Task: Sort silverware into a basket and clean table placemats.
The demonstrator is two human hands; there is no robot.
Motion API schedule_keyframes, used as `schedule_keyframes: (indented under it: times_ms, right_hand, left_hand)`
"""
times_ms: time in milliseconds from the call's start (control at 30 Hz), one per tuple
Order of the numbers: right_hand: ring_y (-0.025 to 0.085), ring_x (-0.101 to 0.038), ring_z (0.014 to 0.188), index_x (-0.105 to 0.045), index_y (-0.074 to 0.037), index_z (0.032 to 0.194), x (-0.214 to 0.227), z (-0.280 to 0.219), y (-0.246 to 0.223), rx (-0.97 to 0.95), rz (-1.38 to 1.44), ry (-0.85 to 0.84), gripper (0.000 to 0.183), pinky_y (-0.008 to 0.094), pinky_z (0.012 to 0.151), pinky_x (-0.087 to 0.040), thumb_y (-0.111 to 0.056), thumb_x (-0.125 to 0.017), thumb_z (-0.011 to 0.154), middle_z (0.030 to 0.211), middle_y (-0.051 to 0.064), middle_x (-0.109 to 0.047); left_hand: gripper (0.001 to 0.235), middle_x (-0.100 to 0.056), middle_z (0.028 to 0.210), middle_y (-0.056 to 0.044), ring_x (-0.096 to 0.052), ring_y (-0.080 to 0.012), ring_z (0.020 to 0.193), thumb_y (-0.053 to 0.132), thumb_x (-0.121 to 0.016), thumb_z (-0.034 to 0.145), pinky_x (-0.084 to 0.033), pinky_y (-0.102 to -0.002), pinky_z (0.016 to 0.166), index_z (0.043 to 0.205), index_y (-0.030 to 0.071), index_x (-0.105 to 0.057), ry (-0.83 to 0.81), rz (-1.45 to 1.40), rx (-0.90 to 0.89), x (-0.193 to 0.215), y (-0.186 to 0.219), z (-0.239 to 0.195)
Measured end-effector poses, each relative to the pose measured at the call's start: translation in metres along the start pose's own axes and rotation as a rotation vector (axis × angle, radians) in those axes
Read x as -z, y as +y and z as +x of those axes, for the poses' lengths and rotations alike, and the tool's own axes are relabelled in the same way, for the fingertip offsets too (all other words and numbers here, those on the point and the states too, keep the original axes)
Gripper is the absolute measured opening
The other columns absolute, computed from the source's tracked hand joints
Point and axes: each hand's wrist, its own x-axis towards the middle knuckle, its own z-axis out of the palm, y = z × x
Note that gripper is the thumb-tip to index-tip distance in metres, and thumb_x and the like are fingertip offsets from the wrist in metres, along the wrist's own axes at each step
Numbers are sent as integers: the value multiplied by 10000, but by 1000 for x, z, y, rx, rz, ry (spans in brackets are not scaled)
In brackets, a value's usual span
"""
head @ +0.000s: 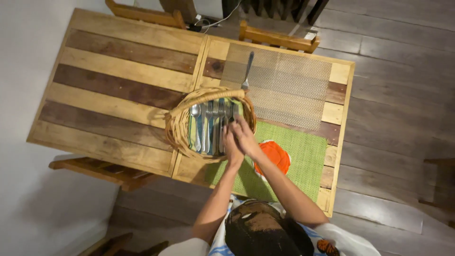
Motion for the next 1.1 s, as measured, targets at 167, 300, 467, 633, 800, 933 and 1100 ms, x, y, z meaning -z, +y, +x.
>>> schedule_keyframes:
  times_ms: [167, 300, 467, 633, 800, 933, 1100]
  right_hand:
    - [285, -539, 1353, -581, 21, 1356, 28, -44, -3, 240, -11, 209, 382, 393, 1148, -398, -166, -506, 1032, 1442, 187, -596]
    - [253, -684, 1009, -735, 22, 1105, 57, -34, 31, 109, 72, 489, 262, 365, 923, -548, -129, -525, 1063, 1066, 171, -755]
    - [258, -703, 1026, -694, -27, 1187, 77, 23, 18, 93, -24, 357, 269, 376, 915, -547, -186, -525, 1050, 1105, 159, -756]
    - [319, -715, 1036, -670, -100, 1237, 69, 63, 19, 69, -230, 164, 310, 400, 911, -547, -269, -547, 1008, 1127, 188, -747]
    - [433, -638, 1168, -658, -115, 1319, 57, 87, 16, 125, -394, 126, 351, 454, 998, -508, -221, -525, 1012, 1294, 225, -662]
    - [450, -521, 1342, -570, -91, 1431, 59, 125, 47, 414, -476, 128, 451, 498, 1116, -471, -230, -522, 1005, 1523, 225, -477]
    - [429, -232, 1490, -401, -111, 1549, 71, 148, 56, 351, -1082, -105, 644, 672, 1156, -203, -288, -535, 945, 1636, 148, -300]
  left_hand:
    - [269, -681, 1136, -149, -665, -313, 1036, 68, -575, 955, -538, -404, 881, 1216, 30, -630, 32, -165, -26, -13, 17, -13]
    - [159, -737, 1030, -154, -724, -285, 951, 21, -598, 1000, -563, -385, 852, 1151, 35, -647, -47, -195, -138, -45, 8, -23]
    - [466, -694, 1154, -244, -671, -383, 1063, 26, -666, 850, -539, -458, 938, 1304, -36, -585, -265, 25, -146, -48, 33, -12]
    - [680, -649, 1277, -273, -625, -450, 1151, 114, -731, 831, -510, -513, 963, 1452, -29, -495, -144, 157, -94, -38, 53, 7]
    - [822, -436, 1538, -287, -438, -460, 1411, 100, -742, 792, -349, -508, 1163, 1511, -6, -360, -58, 287, -177, -40, 27, 33]
    - [917, -224, 1624, -347, -248, -505, 1514, 11, -683, 773, -266, -520, 1232, 1561, -54, -219, -177, 122, -139, -60, -12, 59]
    - [936, -84, 1642, -355, -71, -559, 1502, -43, -680, 772, -148, -574, 1219, 1576, -26, -202, -347, 230, -105, -72, -32, 93]
